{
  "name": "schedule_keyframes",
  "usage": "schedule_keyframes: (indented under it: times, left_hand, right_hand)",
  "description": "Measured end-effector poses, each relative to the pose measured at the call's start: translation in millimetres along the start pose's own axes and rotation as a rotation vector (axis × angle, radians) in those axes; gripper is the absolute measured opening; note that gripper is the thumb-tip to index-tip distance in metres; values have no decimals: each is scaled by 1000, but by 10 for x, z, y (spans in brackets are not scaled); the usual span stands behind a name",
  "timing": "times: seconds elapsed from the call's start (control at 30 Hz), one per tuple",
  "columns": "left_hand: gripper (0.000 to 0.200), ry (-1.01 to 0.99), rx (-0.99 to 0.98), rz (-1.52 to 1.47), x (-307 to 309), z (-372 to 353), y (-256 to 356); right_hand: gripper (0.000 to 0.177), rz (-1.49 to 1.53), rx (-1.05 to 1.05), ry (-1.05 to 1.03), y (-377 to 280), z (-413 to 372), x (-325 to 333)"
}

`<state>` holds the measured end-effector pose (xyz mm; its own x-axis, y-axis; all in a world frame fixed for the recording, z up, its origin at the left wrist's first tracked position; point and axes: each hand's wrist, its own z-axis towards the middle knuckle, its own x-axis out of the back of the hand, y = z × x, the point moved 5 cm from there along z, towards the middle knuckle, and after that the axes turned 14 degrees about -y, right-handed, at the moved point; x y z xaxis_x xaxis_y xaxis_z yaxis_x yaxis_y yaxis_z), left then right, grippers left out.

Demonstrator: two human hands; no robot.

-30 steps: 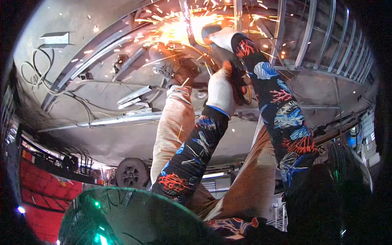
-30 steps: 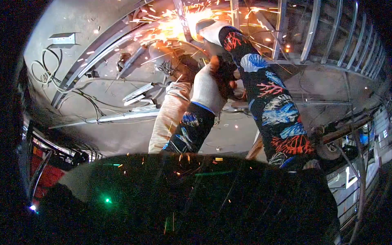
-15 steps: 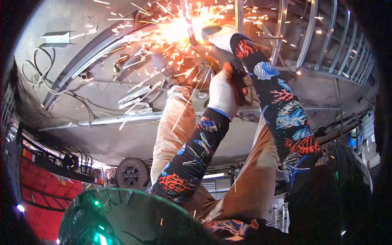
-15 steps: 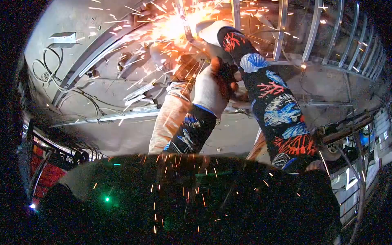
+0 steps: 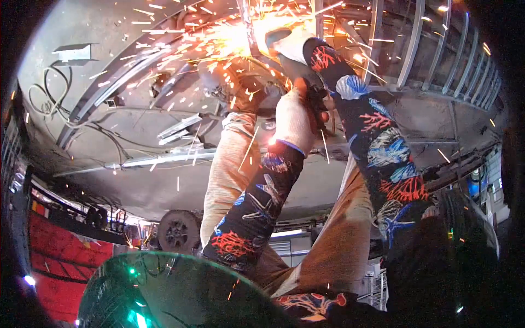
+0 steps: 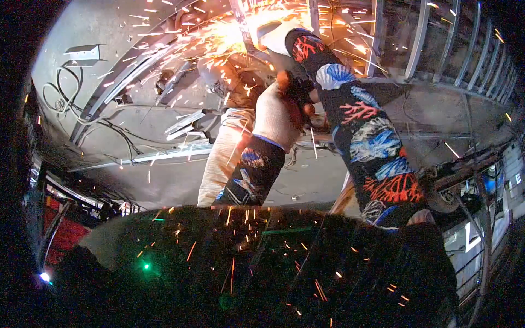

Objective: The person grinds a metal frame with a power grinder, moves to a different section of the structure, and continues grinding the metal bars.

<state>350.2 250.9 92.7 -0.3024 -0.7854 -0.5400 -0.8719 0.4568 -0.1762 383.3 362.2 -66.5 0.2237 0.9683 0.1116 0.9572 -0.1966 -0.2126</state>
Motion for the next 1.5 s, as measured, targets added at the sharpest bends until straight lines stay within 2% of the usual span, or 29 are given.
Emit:
schedule_keyframes:
  times: [0.07, 0.1, 0.13, 0.2, 0.23, 0.27, 0.33, 0.4, 0.43, 0.57, 0.67, 0.73, 0.8, 0.83, 0.87, 0.93, 1.0, 1.03, 1.07, 1.13, 1.17, 1.33, 1.4, 1.5]
  left_hand:
    - [35, -2, -18, 0, -17, -15, 30]
    - [34, 59, 40, 25, -31, -77, 58]
    - [34, 59, 41, 30, -43, -69, 66]
    - [35, 67, -7, 42, -61, -23, 63]
    - [35, 65, -3, 44, -35, -9, 39]
    - [34, 7, -18, 30, -13, 16, 40]
    - [33, -40, -30, 20, 43, -9, 34]
    - [33, -11, 41, 20, 37, 1, 25]
    - [34, 15, 52, 29, 51, 1, 17]
    - [34, -7, 19, 53, -38, -55, 74]
    - [33, 41, 98, 77, 11, -49, 72]
    - [33, 20, 88, 69, -33, 35, 103]
    - [34, 25, 93, 48, 3, -37, 28]
    - [34, 16, 92, 58, 14, -40, 27]
    - [34, 3, 91, 75, 21, -20, 52]
    - [33, 22, 67, 132, 1, -3, 117]
    - [33, 51, 39, 171, 17, -14, 133]
    - [33, 65, 49, 189, 21, -6, 142]
    - [33, 80, 67, 205, 37, -17, 121]
    - [33, 42, 63, 229, 18, -5, 117]
    - [33, 56, 95, 232, 23, -29, 106]
    - [34, 11, 138, 207, -147, -19, 104]
    - [34, 74, 115, 216, -134, -10, 106]
    - [35, 34, 146, 262, -82, -18, 185]
  right_hand:
    - [49, 13, -8, -47, -36, -40, 28]
    - [52, 40, 176, -104, -106, 30, -34]
    - [52, 44, 177, -101, -92, 39, -35]
    - [54, -13, -50, -41, -126, -246, 138]
    - [57, -79, -7, -97, -71, -52, 74]
    - [60, -64, -42, -133, -200, -301, 190]
    - [60, -45, -16, -133, -115, -174, 67]
    - [58, 161, 48, -10, -32, -53, -30]
    - [55, 57, -16, -114, 7, -38, -6]
    - [47, 7, -76, -175, -67, -164, 29]
    - [47, 67, -73, -121, 52, 16, -87]
    - [55, 31, -76, -193, -107, -309, 117]
    - [56, 59, -86, -273, -75, -245, 20]
    - [59, -14, -73, -211, -102, -208, 21]
    - [60, -103, -31, -258, -102, -162, 31]
    - [62, -19, 99, -321, 47, 220, -183]
    - [49, 62, -38, -303, -70, -182, 35]
    - [44, -29, 118, -295, 83, 197, -168]
    - [40, -121, 273, -273, -47, 186, -179]
    - [34, 70, 170, -407, 57, 117, -145]
    - [39, 138, 231, -407, 2, 71, -113]
    - [37, 160, 131, -442, 46, -150, -11]
    - [38, 217, 293, -442, 36, -155, -18]
    - [39, 164, 345, -445, 120, 198, -117]
